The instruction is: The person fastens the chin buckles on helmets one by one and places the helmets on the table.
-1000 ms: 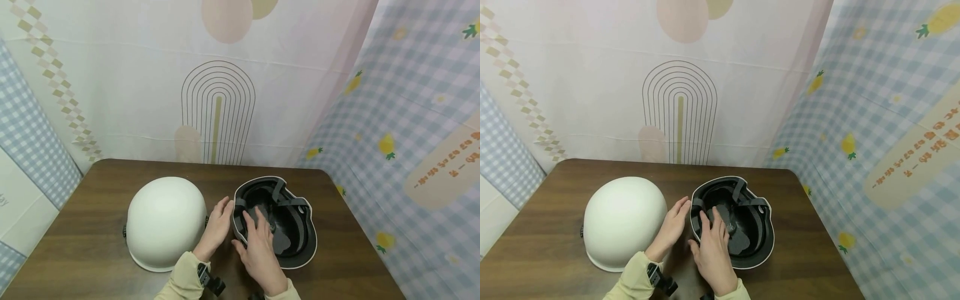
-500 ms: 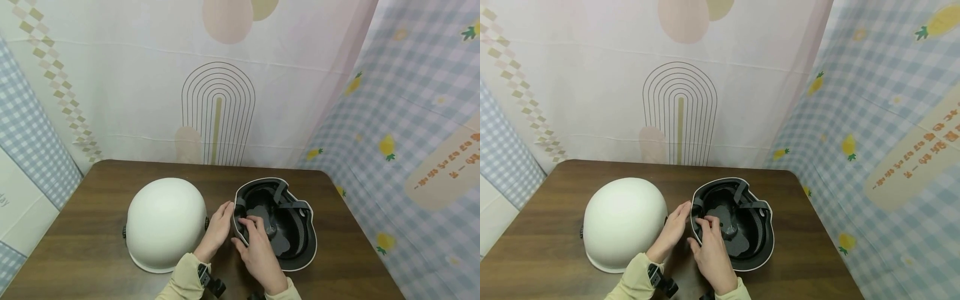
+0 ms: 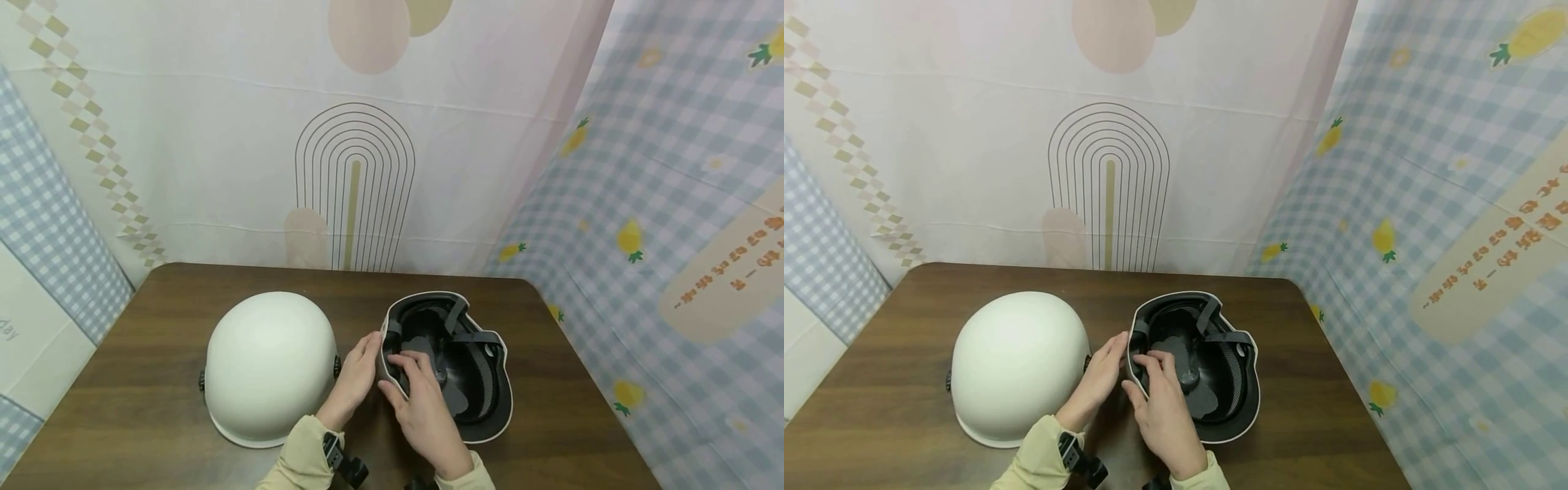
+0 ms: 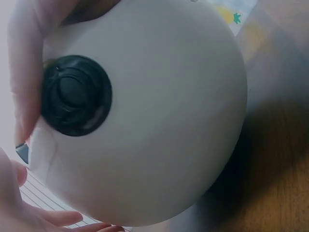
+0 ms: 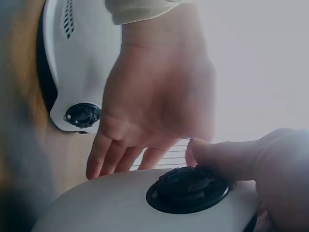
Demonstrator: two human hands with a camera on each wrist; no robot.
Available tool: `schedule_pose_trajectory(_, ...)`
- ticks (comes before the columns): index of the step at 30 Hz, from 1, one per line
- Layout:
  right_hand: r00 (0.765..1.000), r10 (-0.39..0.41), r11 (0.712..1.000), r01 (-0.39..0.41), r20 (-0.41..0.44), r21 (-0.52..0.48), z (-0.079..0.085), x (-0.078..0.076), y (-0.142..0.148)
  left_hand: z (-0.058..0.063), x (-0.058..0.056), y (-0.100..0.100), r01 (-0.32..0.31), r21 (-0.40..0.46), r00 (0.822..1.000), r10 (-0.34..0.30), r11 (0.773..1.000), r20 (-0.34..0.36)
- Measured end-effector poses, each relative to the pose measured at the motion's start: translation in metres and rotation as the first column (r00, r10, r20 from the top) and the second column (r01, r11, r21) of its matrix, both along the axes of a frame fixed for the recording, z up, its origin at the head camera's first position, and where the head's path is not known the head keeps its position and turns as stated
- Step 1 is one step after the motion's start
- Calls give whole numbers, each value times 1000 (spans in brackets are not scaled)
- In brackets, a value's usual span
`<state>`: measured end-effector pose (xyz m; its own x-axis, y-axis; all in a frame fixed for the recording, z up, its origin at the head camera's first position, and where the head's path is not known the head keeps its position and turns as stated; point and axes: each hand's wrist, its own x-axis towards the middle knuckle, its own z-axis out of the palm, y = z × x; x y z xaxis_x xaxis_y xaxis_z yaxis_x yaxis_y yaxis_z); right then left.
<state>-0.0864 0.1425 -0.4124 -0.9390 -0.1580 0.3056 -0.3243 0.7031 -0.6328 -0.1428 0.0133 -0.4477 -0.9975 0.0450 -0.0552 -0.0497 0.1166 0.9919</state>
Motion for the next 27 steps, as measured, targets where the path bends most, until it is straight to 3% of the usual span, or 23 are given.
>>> schedule_pose_trajectory(16,997,39,988,-28,67,-149,17,-3,10,-4,-2,-2,17,40,1000,-17,999,-1)
schedule_pose_trajectory(27,993,15,967,15,117,-254,29,-8,18,-4,-5,-4,39,57,999,-40,998,26)
